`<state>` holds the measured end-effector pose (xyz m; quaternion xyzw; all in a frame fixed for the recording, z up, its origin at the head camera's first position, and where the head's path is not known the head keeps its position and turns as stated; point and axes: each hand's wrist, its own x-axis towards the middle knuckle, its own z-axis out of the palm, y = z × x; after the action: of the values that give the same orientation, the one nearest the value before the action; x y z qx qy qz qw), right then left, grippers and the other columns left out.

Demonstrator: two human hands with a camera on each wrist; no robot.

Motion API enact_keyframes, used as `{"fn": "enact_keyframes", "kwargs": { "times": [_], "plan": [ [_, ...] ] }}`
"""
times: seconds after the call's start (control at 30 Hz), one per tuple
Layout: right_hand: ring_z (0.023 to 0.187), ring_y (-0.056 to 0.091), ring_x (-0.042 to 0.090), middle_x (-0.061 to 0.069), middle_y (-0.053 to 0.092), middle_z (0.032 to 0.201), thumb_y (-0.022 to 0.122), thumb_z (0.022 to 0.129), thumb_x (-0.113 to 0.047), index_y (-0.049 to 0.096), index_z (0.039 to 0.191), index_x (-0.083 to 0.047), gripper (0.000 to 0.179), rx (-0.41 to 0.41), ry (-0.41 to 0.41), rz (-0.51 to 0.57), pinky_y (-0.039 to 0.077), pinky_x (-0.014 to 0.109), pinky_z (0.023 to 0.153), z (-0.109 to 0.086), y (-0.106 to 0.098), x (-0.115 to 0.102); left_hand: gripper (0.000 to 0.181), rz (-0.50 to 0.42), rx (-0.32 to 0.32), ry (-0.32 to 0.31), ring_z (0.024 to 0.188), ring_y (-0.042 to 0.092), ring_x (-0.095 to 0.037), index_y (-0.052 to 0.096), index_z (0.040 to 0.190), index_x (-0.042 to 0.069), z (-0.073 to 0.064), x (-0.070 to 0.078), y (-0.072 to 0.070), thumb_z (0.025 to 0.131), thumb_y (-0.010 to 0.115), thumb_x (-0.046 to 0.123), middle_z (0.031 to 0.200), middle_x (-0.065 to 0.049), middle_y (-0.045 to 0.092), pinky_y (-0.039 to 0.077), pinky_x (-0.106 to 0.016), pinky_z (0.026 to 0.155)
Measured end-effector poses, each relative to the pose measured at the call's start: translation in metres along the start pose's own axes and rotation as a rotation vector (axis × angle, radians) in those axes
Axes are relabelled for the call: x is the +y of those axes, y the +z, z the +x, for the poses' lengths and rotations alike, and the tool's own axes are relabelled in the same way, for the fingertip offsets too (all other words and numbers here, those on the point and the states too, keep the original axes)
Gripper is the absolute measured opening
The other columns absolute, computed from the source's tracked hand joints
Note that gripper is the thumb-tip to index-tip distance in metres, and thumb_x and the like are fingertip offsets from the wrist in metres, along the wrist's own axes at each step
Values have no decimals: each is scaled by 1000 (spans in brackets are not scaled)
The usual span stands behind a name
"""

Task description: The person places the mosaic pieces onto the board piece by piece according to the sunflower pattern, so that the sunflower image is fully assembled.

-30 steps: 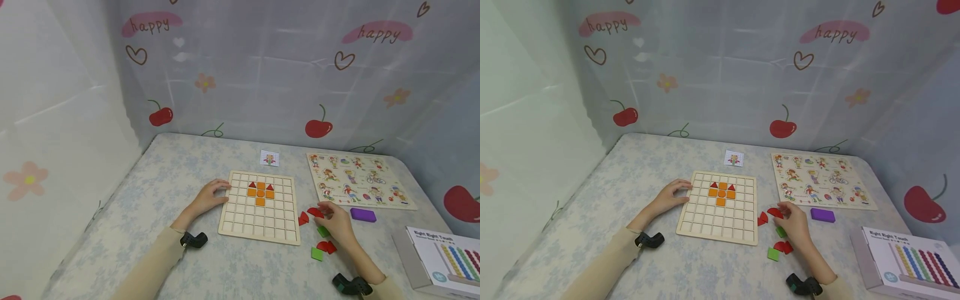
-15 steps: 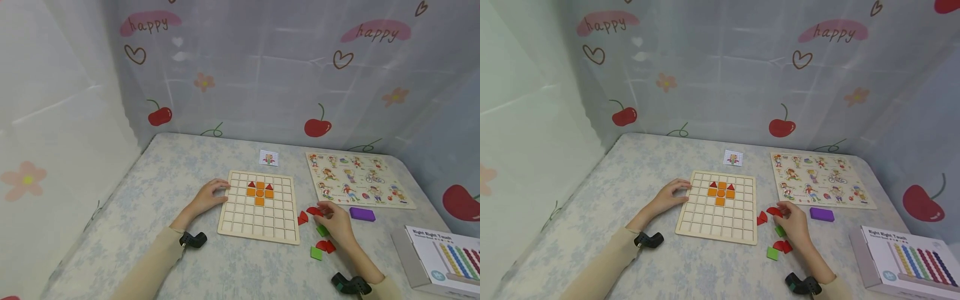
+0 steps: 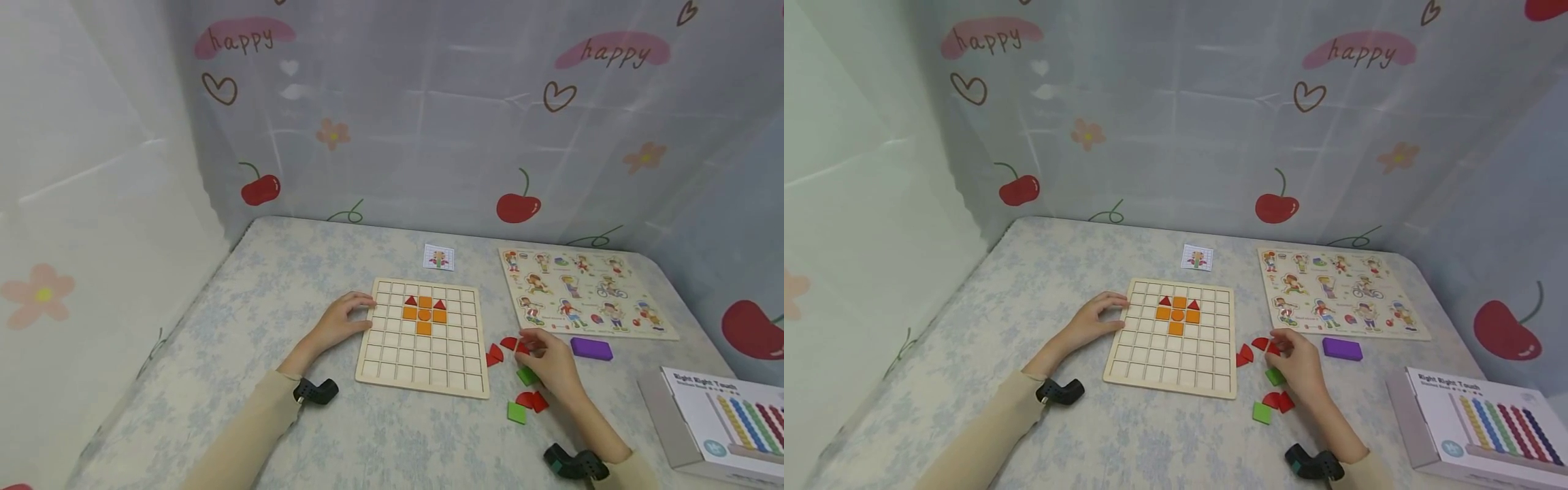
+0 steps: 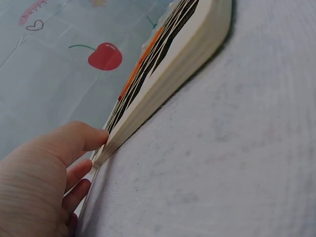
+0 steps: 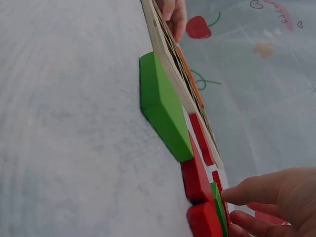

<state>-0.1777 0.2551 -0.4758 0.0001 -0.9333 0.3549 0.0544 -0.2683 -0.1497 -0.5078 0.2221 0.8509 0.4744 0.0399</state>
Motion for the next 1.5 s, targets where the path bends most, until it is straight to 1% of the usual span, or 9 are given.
{"fn": "enact_keyframes", "kwargs": {
  "times": [0.13,0.3,0.37,0.5,0.67,0.87,1.07,1.4,1.5],
  "plan": [
    [89,62,22,18,67,102,72,82,-6,61,118,1,38,-6,27,9,49,12,66,-8,-7,-1,39,4,-7,-5,136,41,-28,61,125,16,0,0,1,88,69,22,139,-5,50,36,-49,112],
    [76,55,-1,14,69,97,72,82,-6,63,115,0,35,0,57,5,49,14,63,-25,-15,2,39,6,-7,-12,136,41,-28,61,126,15,0,1,1,88,69,22,138,-6,50,36,-50,112],
    [75,52,-5,13,69,96,73,81,-6,63,115,-1,35,14,70,-6,49,14,63,-32,-16,4,39,5,-2,-9,135,41,-29,61,126,15,1,1,1,88,69,21,138,-6,51,36,-50,112],
    [76,51,-6,13,69,99,75,79,-6,64,115,-3,38,83,91,-45,48,13,62,-44,-18,11,39,8,-3,1,135,41,-30,61,126,15,0,0,0,88,69,22,138,-7,50,36,-52,111],
    [79,47,-8,18,67,108,75,78,-4,62,118,0,42,149,113,-64,46,11,62,-49,-22,24,39,5,-11,-6,136,40,-29,61,126,15,-1,-3,0,89,69,22,139,-6,50,36,-51,112],
    [79,43,-14,18,68,107,73,81,-5,63,117,0,38,142,114,-70,44,9,63,-46,-20,31,39,4,-7,-2,136,41,-29,61,126,15,0,-3,0,88,69,22,139,-6,50,36,-50,112],
    [75,48,-15,18,70,104,72,81,-3,63,119,0,39,123,65,-1,47,11,63,-45,-15,32,39,-2,-6,-10,136,41,-29,61,126,15,1,-3,1,88,69,21,139,-6,50,36,-50,111],
    [71,49,-15,23,68,104,73,78,1,61,119,5,43,143,145,36,48,7,63,-46,-17,31,40,-8,-6,9,135,42,-30,61,126,14,0,0,1,88,69,21,139,-7,50,37,-51,111],
    [71,49,-14,22,69,104,75,77,-2,62,118,5,44,155,161,29,47,6,63,-45,-16,30,40,-13,-7,9,135,41,-30,61,126,13,0,-1,0,88,69,20,139,-8,50,37,-51,111]
  ]
}}
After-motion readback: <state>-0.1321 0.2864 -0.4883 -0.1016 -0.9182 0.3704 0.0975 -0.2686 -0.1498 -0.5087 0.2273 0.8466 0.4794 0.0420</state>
